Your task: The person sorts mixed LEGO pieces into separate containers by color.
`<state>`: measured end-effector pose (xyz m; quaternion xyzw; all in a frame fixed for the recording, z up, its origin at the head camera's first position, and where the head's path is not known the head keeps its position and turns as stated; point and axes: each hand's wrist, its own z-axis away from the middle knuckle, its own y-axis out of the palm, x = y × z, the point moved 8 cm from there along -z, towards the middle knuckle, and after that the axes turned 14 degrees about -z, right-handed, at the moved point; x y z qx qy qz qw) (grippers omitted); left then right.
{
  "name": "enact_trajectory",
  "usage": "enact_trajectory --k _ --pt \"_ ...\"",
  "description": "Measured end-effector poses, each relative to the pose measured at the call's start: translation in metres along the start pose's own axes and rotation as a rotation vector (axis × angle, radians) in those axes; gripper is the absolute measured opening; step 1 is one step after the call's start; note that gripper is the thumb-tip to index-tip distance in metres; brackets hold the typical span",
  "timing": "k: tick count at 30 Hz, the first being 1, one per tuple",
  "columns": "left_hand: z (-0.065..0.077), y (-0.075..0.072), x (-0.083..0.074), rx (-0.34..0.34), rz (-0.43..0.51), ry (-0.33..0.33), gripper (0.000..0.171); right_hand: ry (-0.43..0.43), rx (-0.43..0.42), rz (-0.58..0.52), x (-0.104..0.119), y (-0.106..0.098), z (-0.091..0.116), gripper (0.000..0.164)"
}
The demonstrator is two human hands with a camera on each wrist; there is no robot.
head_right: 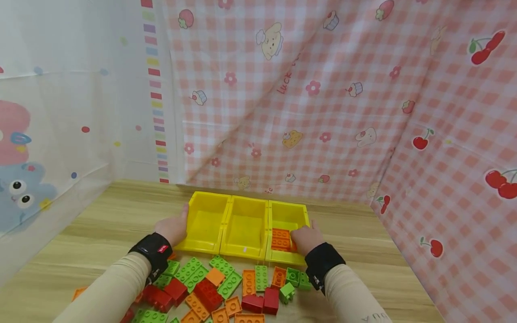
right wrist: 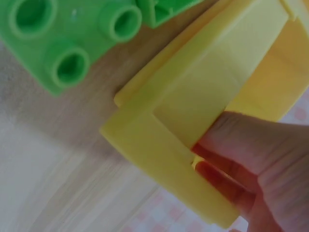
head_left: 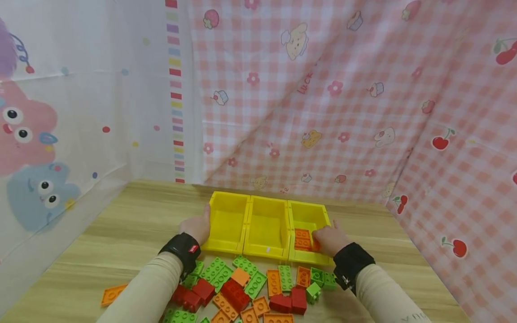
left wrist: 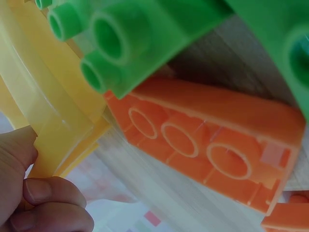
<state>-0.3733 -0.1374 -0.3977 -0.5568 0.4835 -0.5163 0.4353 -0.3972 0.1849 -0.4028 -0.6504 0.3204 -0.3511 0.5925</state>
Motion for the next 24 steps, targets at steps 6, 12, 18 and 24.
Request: enact_trajectory --k 6,12,18,24 --pt "-0.001 0.000 0.001 0.002 -0.002 -0.012 0.054 0.014 0.062 -0.046 -0.003 0.004 -0.005 0.024" --pt "-0.003 0.005 0.001 0.020 0.000 -0.015 0.055 0.034 0.091 -0.082 -0.003 0.004 -0.004 0.024" --pt "0.001 0.002 -0.003 0.022 -0.001 0.006 0.054 -0.028 0.055 -0.115 0.011 -0.008 0.009 0.014" --pt "0.000 0.000 0.000 0.038 0.020 0.022 0.054 -0.214 -0.013 -0.156 0.039 -0.025 0.037 0.017"
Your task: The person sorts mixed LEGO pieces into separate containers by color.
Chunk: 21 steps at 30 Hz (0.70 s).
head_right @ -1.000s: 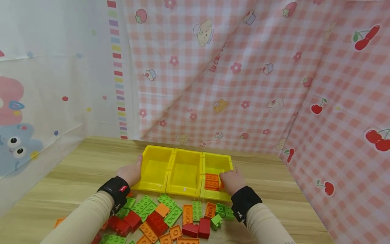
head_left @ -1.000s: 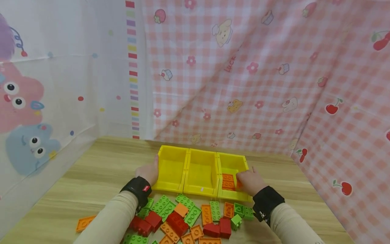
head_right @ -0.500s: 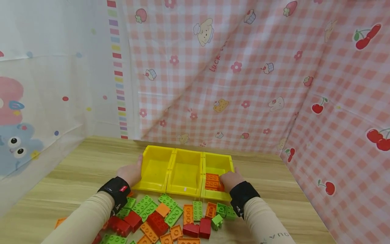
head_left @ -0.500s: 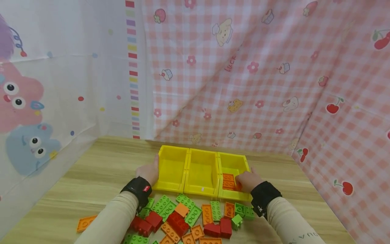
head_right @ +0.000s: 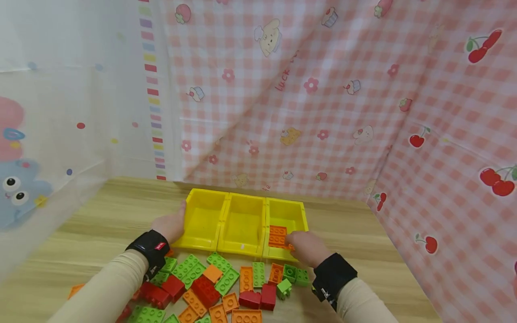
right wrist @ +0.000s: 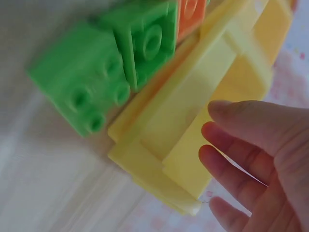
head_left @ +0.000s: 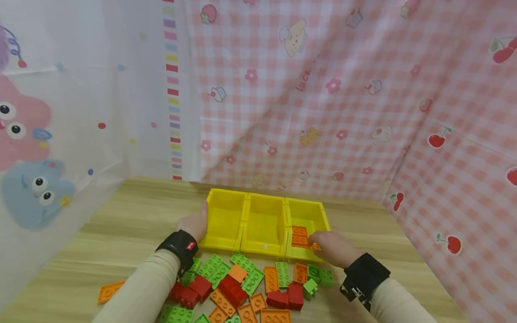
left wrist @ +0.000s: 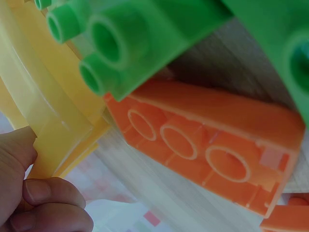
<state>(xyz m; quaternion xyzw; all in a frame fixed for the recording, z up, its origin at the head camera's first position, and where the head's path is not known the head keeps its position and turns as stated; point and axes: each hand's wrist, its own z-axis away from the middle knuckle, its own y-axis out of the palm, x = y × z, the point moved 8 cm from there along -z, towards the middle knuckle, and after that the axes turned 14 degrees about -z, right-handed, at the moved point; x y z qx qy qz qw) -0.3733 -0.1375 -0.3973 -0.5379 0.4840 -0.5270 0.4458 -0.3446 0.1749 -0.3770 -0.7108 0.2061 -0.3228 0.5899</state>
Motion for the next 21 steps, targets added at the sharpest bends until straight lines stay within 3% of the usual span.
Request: enact_trajectory --k 9,15,21 --pt "-0.013 0.014 0.006 0.002 0.009 -0.008 0.057 0.000 0.075 -0.215 0.030 0.012 0.053 0.019" --pt "-0.014 0.012 0.006 0.015 0.009 0.021 0.057 0.092 0.203 -0.398 0.041 0.039 0.091 0.015" --pt "-0.013 0.012 0.000 0.018 0.018 0.036 0.060 0.141 0.255 -0.490 0.048 0.059 0.116 0.018"
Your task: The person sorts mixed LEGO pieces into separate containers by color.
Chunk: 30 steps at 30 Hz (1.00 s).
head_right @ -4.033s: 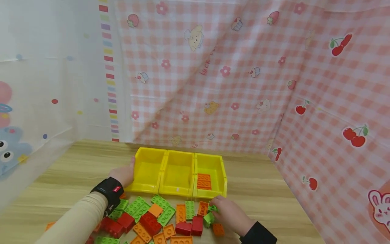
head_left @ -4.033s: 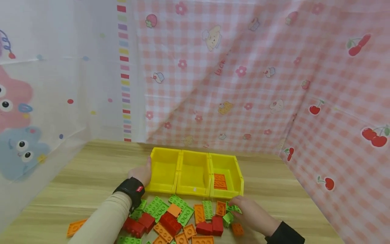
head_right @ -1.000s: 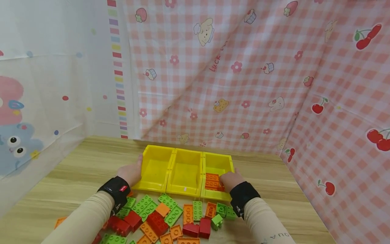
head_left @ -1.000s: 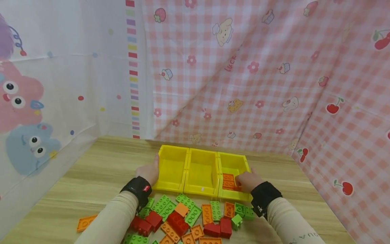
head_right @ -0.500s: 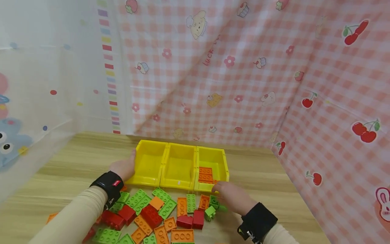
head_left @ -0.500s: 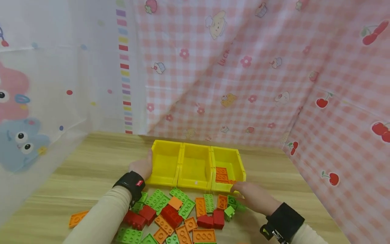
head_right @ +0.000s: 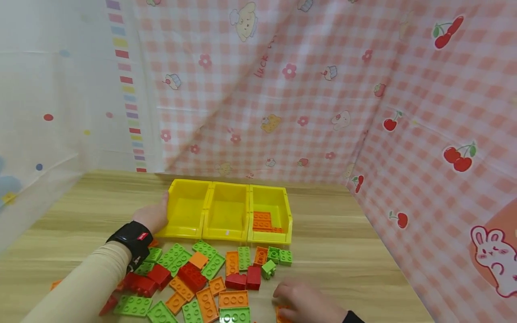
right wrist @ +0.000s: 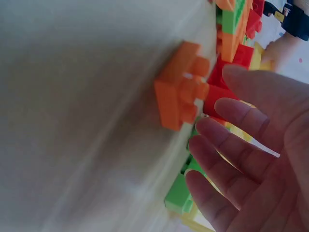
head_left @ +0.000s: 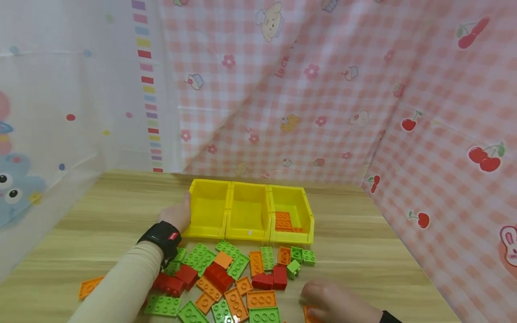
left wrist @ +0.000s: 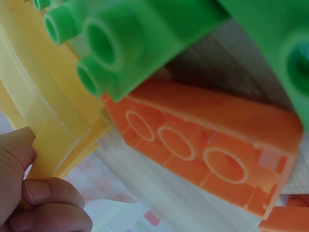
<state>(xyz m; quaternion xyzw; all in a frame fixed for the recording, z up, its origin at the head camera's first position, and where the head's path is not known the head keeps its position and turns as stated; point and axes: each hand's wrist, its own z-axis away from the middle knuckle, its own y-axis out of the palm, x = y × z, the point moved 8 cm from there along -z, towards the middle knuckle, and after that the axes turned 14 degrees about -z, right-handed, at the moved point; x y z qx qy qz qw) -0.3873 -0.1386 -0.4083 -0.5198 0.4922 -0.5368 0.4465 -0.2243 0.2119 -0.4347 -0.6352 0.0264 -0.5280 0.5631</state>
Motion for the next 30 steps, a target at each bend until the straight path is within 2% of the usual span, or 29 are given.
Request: enact_trajectory --k 5,8,10,12,13,16,19,25,27,30 --pt "0.002 -0.002 0.005 0.009 0.014 -0.019 0.061 0.053 0.041 -0.059 -0.003 0.008 -0.003 0.026" --pt "0.003 -0.005 0.006 0.020 0.022 -0.032 0.062 0.041 0.052 -0.078 -0.006 0.011 -0.006 0.028" --pt "0.004 -0.007 0.006 0.024 0.024 -0.036 0.064 0.000 0.054 -0.086 -0.019 0.017 -0.010 0.029" --pt "0.004 -0.008 0.006 0.024 0.022 -0.038 0.065 -0.050 0.056 -0.092 -0.045 0.025 -0.017 0.030" --pt "0.003 -0.009 0.006 0.019 0.023 -0.038 0.066 -0.047 0.055 -0.093 -0.047 0.026 -0.018 0.028" --pt "0.003 -0.009 0.006 0.004 0.014 -0.033 0.065 -0.034 0.054 -0.109 -0.041 0.024 -0.018 0.022" --pt "0.003 -0.009 0.005 -0.016 0.010 -0.026 0.062 0.044 0.054 -0.112 -0.008 0.014 -0.012 0.016" --pt "0.004 -0.006 0.003 -0.025 0.009 -0.023 0.060 0.028 0.069 -0.099 -0.007 0.011 -0.013 0.014" --pt "0.004 -0.004 0.002 -0.020 0.007 -0.023 0.060 0.041 0.049 -0.118 -0.002 0.005 -0.014 0.014" --pt "0.003 -0.003 0.003 -0.018 -0.002 -0.027 0.060 -0.004 0.005 -0.075 0.007 -0.010 -0.020 0.015"
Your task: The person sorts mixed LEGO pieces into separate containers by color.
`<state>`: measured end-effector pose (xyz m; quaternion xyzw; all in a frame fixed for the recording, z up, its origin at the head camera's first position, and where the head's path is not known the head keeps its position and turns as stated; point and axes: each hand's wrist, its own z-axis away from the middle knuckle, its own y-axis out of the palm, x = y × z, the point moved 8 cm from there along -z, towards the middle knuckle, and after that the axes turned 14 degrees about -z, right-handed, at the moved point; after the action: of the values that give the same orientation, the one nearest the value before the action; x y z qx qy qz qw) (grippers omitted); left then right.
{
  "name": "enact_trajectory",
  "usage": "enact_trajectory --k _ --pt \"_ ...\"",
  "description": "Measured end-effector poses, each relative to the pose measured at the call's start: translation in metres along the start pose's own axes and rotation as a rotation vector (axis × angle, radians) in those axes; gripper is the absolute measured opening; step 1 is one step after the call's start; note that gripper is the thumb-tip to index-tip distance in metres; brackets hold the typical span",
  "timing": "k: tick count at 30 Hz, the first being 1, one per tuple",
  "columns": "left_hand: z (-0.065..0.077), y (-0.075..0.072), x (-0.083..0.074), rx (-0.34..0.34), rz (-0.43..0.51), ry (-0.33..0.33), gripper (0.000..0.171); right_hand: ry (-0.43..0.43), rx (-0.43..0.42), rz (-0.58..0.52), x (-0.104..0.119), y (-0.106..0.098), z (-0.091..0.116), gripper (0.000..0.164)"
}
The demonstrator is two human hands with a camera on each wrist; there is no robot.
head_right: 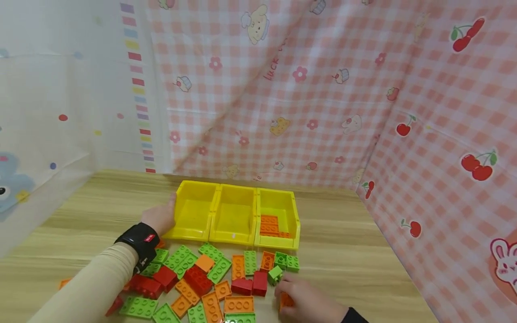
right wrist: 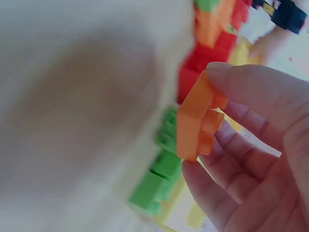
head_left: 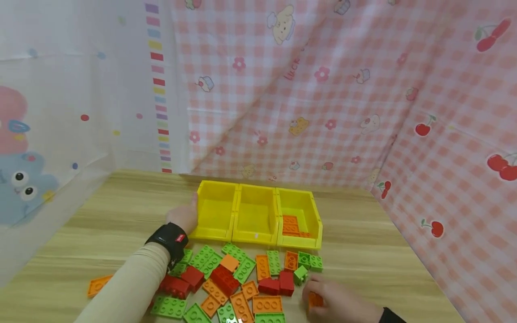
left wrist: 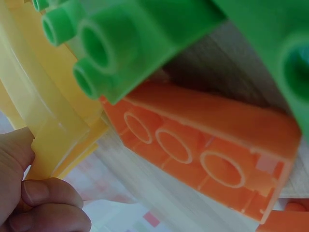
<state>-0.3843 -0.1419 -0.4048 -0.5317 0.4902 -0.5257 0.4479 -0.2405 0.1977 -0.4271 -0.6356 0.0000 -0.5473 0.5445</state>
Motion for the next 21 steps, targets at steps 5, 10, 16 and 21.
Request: enact_trajectory --k 5,10,16,21 --pt "0.001 -0.004 0.001 -0.016 -0.005 -0.016 0.057 -0.097 -0.109 0.163 0.018 -0.031 -0.015 0.018" --pt "0.004 -0.007 0.001 -0.029 -0.001 -0.021 0.055 -0.130 -0.173 0.196 0.025 -0.060 -0.034 0.020" --pt "0.001 0.001 0.001 -0.013 -0.011 -0.028 0.054 -0.214 -0.262 0.290 0.025 -0.086 -0.061 0.022" --pt "0.002 0.001 0.002 -0.011 -0.007 -0.043 0.055 -0.207 -0.310 0.356 0.013 -0.097 -0.086 0.022"
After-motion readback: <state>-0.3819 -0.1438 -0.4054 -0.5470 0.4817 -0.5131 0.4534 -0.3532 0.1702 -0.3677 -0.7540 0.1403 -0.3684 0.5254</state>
